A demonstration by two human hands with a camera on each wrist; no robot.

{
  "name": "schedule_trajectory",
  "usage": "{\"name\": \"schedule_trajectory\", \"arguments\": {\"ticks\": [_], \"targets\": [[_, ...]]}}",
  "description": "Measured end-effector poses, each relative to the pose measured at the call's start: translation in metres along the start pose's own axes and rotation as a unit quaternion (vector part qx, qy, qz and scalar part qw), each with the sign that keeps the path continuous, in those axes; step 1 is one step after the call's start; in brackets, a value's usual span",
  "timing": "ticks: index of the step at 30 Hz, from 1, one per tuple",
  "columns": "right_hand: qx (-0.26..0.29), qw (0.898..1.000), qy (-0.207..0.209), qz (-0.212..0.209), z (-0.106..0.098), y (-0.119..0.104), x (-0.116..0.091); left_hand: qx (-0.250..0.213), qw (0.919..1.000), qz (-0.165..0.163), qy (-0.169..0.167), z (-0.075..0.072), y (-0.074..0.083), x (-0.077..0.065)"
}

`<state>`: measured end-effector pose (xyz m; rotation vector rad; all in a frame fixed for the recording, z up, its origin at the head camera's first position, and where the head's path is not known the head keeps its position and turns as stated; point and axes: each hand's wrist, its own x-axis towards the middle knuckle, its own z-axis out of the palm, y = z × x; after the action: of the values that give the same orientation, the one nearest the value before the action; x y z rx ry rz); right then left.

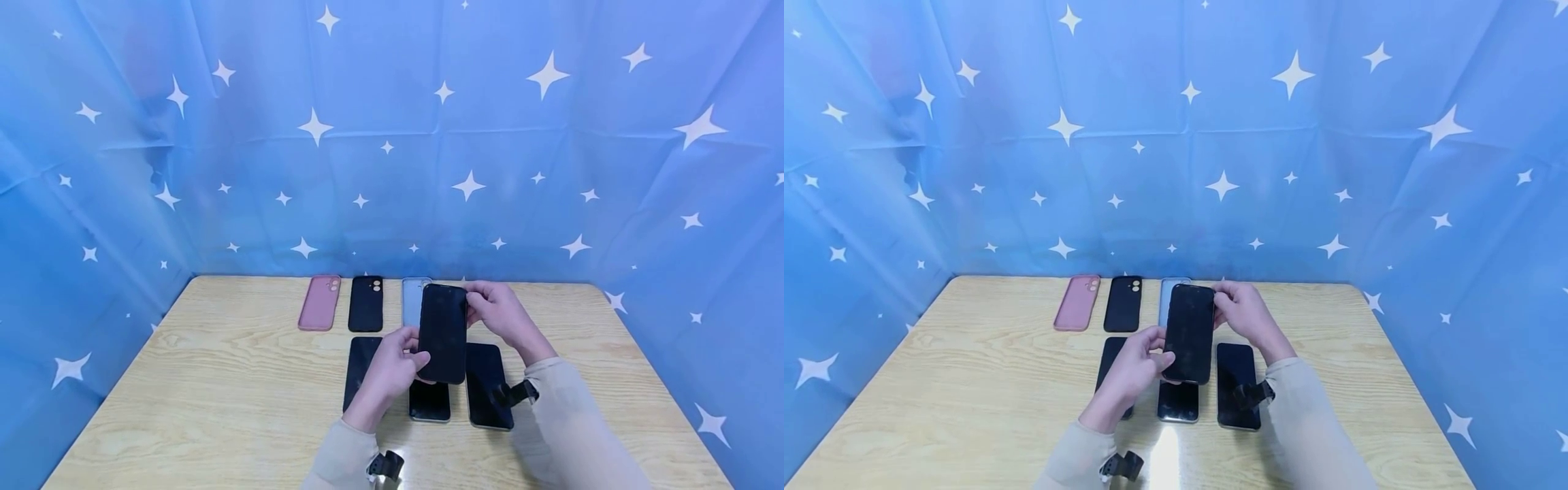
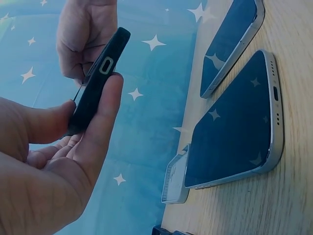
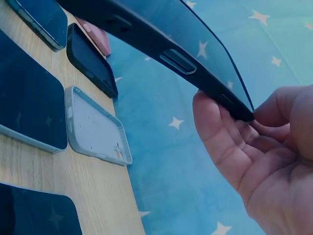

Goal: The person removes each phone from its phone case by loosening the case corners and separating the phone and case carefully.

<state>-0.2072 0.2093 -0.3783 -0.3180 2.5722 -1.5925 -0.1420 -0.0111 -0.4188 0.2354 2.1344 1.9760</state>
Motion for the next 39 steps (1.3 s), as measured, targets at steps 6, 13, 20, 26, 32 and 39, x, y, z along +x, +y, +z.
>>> {"name": "schedule_trajectory", "arguments": {"ticks": [6, 13, 20, 26, 32, 39], "targets": [[0.036, 0.999, -0.009, 0.004, -0.002, 0.004, 0.002, -0.008, 1.0000, -0.004, -0.005, -0.001, 0.001, 0.001], [0.114, 0.993, -0.016, 0.019, -0.001, 0.011, 0.003, -0.002, 1.0000, -0.007, -0.006, -0.001, 0.001, 0.003], [0.244, 0.969, -0.022, 0.032, 0.002, 0.017, 0.006, -0.021, 0.9997, -0.007, -0.010, -0.001, 0.001, 0.003], [0.325, 0.943, -0.036, 0.061, 0.002, 0.021, 0.005, -0.012, 0.9998, -0.018, -0.005, -0.003, 0.005, 0.003], [0.213, 0.975, 0.004, 0.063, 0.011, 0.011, -0.003, -0.033, 0.9990, -0.025, 0.015, -0.005, 0.003, 0.005], [0.147, 0.987, 0.014, 0.060, 0.026, 0.000, -0.016, -0.035, 0.9989, -0.007, 0.031, -0.011, 0.004, 0.010]]}}
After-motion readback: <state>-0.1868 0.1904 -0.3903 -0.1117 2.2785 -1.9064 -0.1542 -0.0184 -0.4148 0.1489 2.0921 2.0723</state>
